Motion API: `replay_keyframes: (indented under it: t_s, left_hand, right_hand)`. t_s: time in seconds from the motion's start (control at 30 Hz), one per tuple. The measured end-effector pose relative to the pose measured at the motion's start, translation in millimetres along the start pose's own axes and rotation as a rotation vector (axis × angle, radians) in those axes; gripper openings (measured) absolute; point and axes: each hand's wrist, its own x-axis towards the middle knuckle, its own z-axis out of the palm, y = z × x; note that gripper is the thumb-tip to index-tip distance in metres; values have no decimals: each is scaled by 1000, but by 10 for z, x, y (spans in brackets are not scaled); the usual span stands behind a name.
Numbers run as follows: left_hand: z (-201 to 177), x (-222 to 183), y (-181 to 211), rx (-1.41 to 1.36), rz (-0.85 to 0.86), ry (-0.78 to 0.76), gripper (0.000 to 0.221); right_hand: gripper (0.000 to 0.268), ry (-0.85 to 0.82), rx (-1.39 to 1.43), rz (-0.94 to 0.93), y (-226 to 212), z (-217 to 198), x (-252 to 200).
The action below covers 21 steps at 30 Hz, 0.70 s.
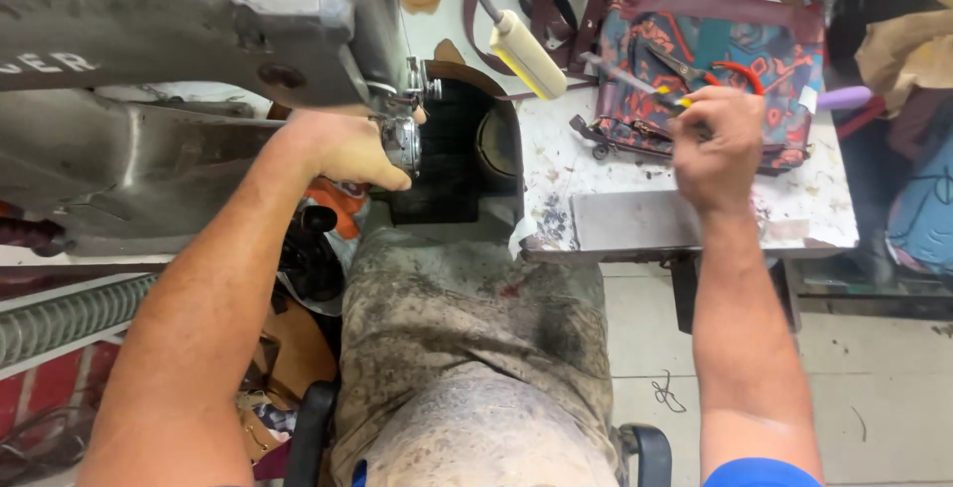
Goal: Repairing an industrial sewing machine by disassembling parts with a screwdriver, adjusting components, and applying adhesive.
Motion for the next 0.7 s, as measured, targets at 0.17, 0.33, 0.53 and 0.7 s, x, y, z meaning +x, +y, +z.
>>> replay_keyframes:
  t_s: [0.17,0.33,0.53,0.7]
  left_hand:
    - [69,-84,-138,117,-100,88,59]
    - [123,-42,-363,-52,70,257,74]
    - [104,-122,-356,-211,178,340,103]
    - [31,-164,-330,-237,177,359,100]
  right_hand:
    - [25,-194,-653,182,517,-136,-420]
    - [18,-128,-172,119,-1072,320,181]
    - [50,-393,985,749,-1883,1533,183]
    - [54,-124,1423,1109,-2121,1863,215]
